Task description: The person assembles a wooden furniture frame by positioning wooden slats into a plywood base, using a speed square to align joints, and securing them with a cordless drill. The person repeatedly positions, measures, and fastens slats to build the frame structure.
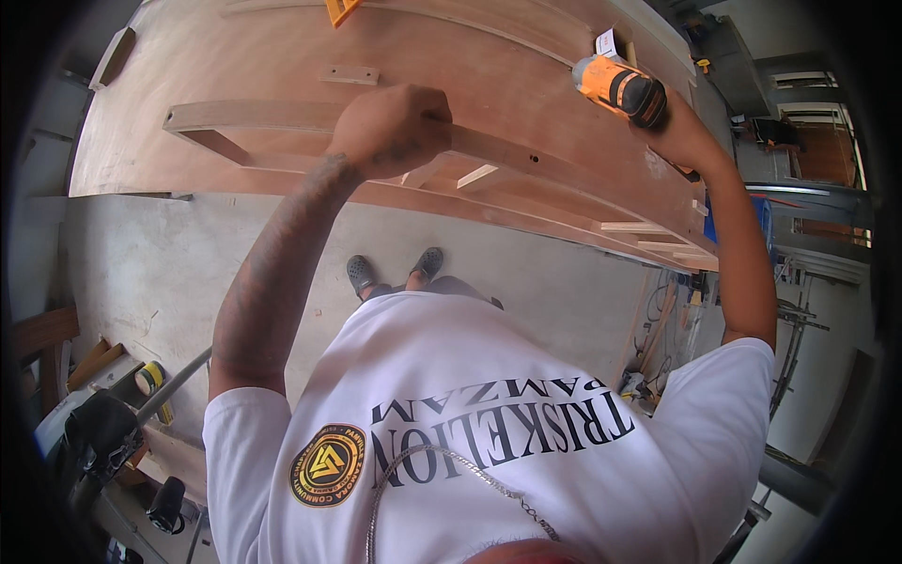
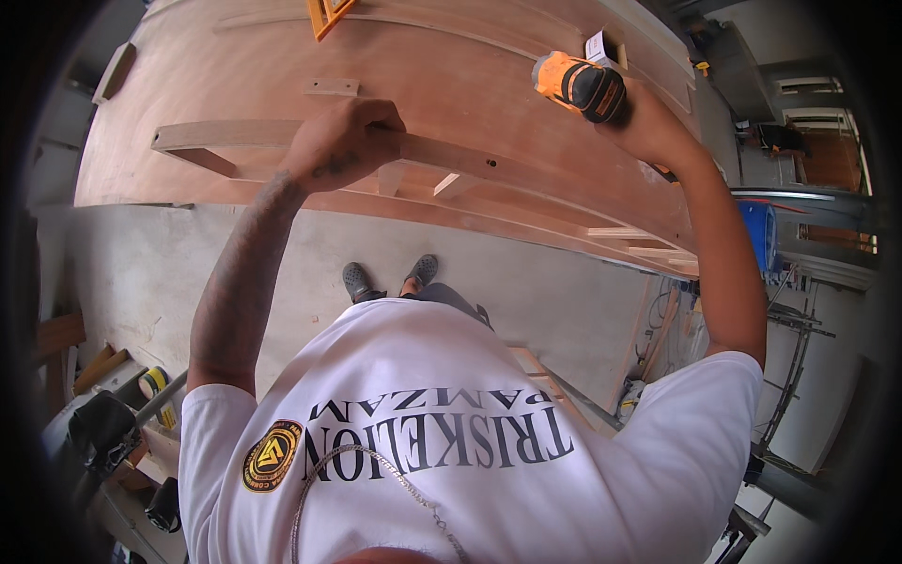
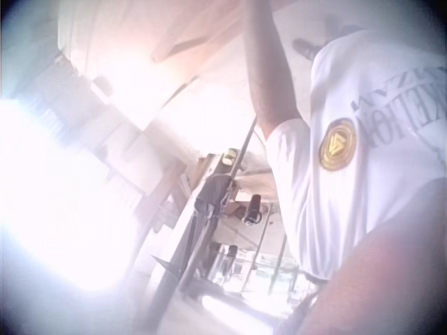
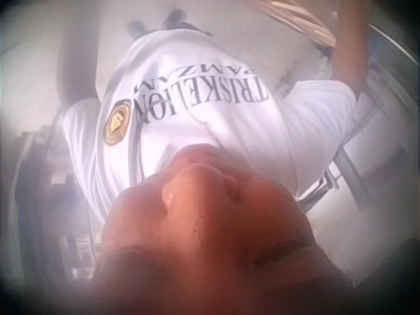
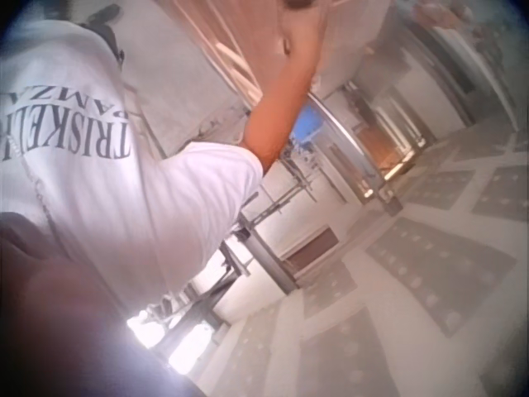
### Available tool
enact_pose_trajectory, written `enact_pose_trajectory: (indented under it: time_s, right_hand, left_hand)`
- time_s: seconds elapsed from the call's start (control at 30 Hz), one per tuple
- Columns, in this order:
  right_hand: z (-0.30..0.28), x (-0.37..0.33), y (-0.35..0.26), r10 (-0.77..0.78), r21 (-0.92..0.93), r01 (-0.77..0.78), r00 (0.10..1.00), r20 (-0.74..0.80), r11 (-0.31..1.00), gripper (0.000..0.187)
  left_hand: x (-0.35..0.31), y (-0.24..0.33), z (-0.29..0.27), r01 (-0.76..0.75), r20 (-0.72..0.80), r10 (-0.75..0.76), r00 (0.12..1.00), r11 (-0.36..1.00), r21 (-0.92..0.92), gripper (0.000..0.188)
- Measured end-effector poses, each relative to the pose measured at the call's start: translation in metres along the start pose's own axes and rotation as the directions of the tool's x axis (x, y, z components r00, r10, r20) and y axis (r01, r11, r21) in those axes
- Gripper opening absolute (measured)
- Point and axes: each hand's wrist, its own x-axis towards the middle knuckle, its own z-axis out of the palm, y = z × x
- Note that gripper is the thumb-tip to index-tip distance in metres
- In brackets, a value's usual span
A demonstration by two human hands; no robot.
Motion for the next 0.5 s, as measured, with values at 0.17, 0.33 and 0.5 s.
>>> enact_pose_trajectory:
  time_s: [0.17, 0.33, 0.5]
  right_hand:
    - [0.070, 0.062, 0.108, -0.124, -0.164, 0.131, 0.991, 0.053, 0.978, 0.078]
    - [0.146, 0.115, 0.166, 0.091, -0.309, 0.000, 0.955, 0.283, 0.951, 0.084]
    - [0.193, 0.135, 0.167, 0.055, -0.255, 0.002, 0.975, 0.214, 0.967, 0.082]
  left_hand:
    - [0.010, 0.001, 0.002, 0.079, 0.082, -0.075, 0.994, 0.996, -0.045, 0.015]
    - [0.006, -0.001, -0.004, -0.006, 0.099, 0.013, 0.995, 0.997, -0.076, 0.017]
    - [-0.004, 0.001, -0.003, -0.041, 0.058, 0.044, 0.997, 0.998, -0.052, 0.023]
